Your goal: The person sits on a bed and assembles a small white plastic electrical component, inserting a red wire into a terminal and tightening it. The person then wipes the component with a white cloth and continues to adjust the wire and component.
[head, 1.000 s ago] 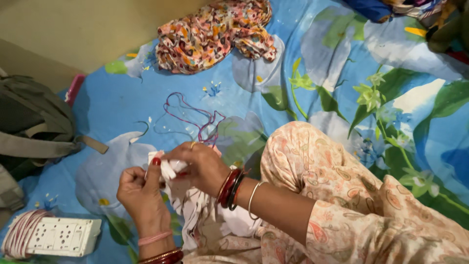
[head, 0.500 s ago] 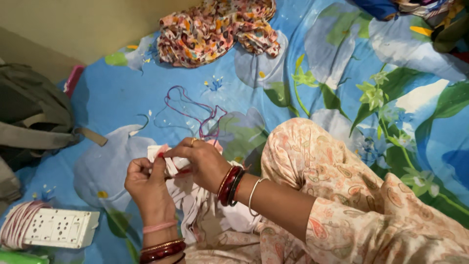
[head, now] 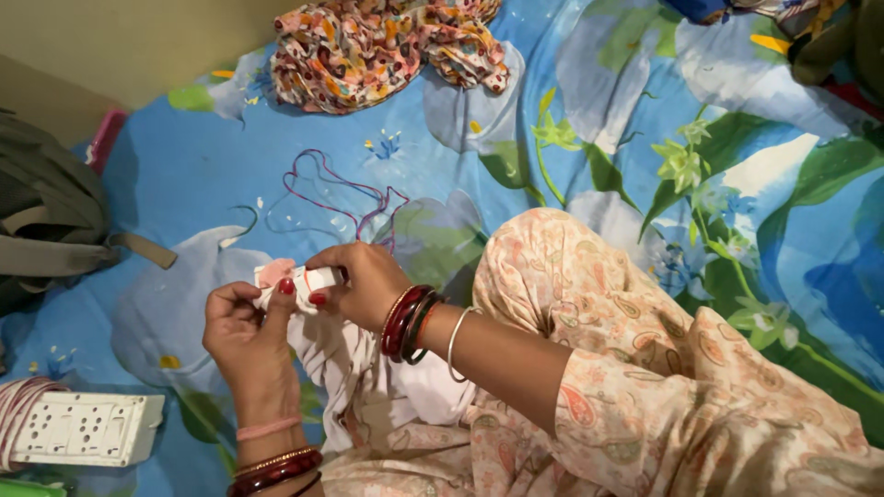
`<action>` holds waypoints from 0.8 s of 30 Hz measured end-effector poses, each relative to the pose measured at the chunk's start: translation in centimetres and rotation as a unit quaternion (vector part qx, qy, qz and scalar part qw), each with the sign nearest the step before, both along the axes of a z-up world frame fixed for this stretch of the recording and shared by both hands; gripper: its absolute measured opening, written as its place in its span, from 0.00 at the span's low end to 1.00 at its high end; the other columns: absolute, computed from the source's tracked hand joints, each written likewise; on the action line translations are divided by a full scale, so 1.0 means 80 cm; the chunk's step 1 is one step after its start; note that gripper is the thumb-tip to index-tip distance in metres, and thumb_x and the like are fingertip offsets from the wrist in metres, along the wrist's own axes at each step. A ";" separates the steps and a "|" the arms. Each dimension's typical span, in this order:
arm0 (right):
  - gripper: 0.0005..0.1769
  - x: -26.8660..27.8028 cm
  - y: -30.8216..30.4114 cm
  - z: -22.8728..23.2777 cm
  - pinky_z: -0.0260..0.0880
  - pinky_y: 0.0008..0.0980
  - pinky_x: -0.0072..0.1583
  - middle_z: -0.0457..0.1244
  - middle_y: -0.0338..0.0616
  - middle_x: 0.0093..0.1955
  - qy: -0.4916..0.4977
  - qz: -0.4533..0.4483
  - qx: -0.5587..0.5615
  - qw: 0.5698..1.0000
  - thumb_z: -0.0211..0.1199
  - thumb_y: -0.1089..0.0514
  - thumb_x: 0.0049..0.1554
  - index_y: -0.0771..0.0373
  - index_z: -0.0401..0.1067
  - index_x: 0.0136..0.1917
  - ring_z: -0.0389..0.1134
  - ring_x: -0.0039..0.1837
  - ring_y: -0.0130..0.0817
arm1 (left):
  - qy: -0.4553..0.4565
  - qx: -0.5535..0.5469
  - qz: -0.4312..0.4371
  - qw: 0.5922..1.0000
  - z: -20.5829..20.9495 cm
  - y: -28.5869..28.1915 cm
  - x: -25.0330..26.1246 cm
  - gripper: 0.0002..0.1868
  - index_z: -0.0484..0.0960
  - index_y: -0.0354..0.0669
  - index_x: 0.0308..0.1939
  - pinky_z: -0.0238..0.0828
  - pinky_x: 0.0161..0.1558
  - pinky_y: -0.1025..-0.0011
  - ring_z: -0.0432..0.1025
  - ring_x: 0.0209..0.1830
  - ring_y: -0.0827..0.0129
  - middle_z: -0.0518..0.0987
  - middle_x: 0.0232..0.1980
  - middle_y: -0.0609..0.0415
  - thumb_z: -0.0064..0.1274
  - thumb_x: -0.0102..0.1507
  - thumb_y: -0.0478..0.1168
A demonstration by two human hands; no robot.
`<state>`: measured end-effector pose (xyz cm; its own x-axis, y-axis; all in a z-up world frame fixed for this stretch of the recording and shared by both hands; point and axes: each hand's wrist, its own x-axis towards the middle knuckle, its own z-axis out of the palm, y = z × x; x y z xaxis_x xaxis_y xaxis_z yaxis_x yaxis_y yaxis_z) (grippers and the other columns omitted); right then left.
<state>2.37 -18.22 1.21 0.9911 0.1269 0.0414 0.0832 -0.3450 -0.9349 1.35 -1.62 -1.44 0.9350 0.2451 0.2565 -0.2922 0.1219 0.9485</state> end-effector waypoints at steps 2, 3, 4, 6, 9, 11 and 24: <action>0.27 -0.010 0.006 -0.006 0.76 0.37 0.53 0.72 0.52 0.52 -0.100 -0.008 -0.005 0.995 0.75 0.59 0.44 0.61 0.79 0.58 0.75 0.51 0.42 | 0.000 -0.032 0.020 0.999 -0.004 -0.001 -0.001 0.14 0.72 0.40 0.43 0.67 0.34 0.79 0.70 0.31 0.76 0.74 0.37 0.57 0.62 0.63 0.25; 0.28 -0.014 0.006 -0.006 0.76 0.38 0.53 0.71 0.52 0.54 -0.151 -0.011 -0.009 0.988 0.76 0.60 0.41 0.61 0.79 0.57 0.74 0.52 0.43 | -0.001 -0.049 0.030 0.998 -0.008 -0.003 0.001 0.14 0.71 0.40 0.42 0.67 0.32 0.78 0.70 0.30 0.75 0.74 0.36 0.57 0.62 0.63 0.25; 0.29 -0.016 0.006 -0.006 0.74 0.39 0.53 0.70 0.51 0.52 -0.167 -0.007 -0.019 0.986 0.77 0.60 0.39 0.62 0.78 0.57 0.73 0.52 0.45 | 0.005 -0.046 0.041 0.998 -0.010 -0.003 0.004 0.13 0.71 0.40 0.41 0.69 0.33 0.78 0.70 0.31 0.76 0.74 0.37 0.57 0.61 0.63 0.25; 0.32 -0.028 0.011 -0.004 0.71 0.42 0.55 0.69 0.51 0.48 -0.195 0.003 -0.038 0.980 0.79 0.60 0.36 0.64 0.77 0.55 0.70 0.51 0.48 | 0.020 -0.039 0.067 0.997 -0.013 0.001 0.006 0.13 0.71 0.40 0.40 0.71 0.36 0.79 0.71 0.34 0.78 0.75 0.40 0.58 0.60 0.63 0.25; 0.29 -0.037 0.012 -0.003 0.72 0.42 0.59 0.69 0.48 0.52 -0.284 0.016 -0.039 0.958 0.74 0.63 0.38 0.62 0.77 0.55 0.70 0.57 0.49 | 0.102 -0.062 0.086 0.989 -0.012 0.002 0.003 0.14 0.68 0.41 0.37 0.70 0.29 0.76 0.72 0.30 0.76 0.76 0.36 0.57 0.61 0.63 0.28; 0.29 -0.036 0.017 -0.002 0.71 0.43 0.58 0.68 0.50 0.50 -0.244 0.007 -0.045 0.969 0.74 0.62 0.37 0.64 0.77 0.55 0.70 0.55 0.51 | 0.053 -0.066 0.069 0.994 -0.009 0.001 -0.006 0.15 0.69 0.41 0.41 0.69 0.33 0.78 0.70 0.32 0.77 0.75 0.37 0.57 0.63 0.65 0.28; 0.18 -0.007 0.007 0.018 0.77 0.33 0.45 0.73 0.50 0.41 0.122 -0.028 0.091 0.988 0.71 0.60 0.48 0.63 0.78 0.53 0.77 0.42 0.37 | -0.030 -0.020 -0.023 0.999 0.018 -0.006 -0.022 0.18 0.71 0.39 0.53 0.70 0.46 0.80 0.70 0.44 0.77 0.74 0.46 0.56 0.64 0.64 0.27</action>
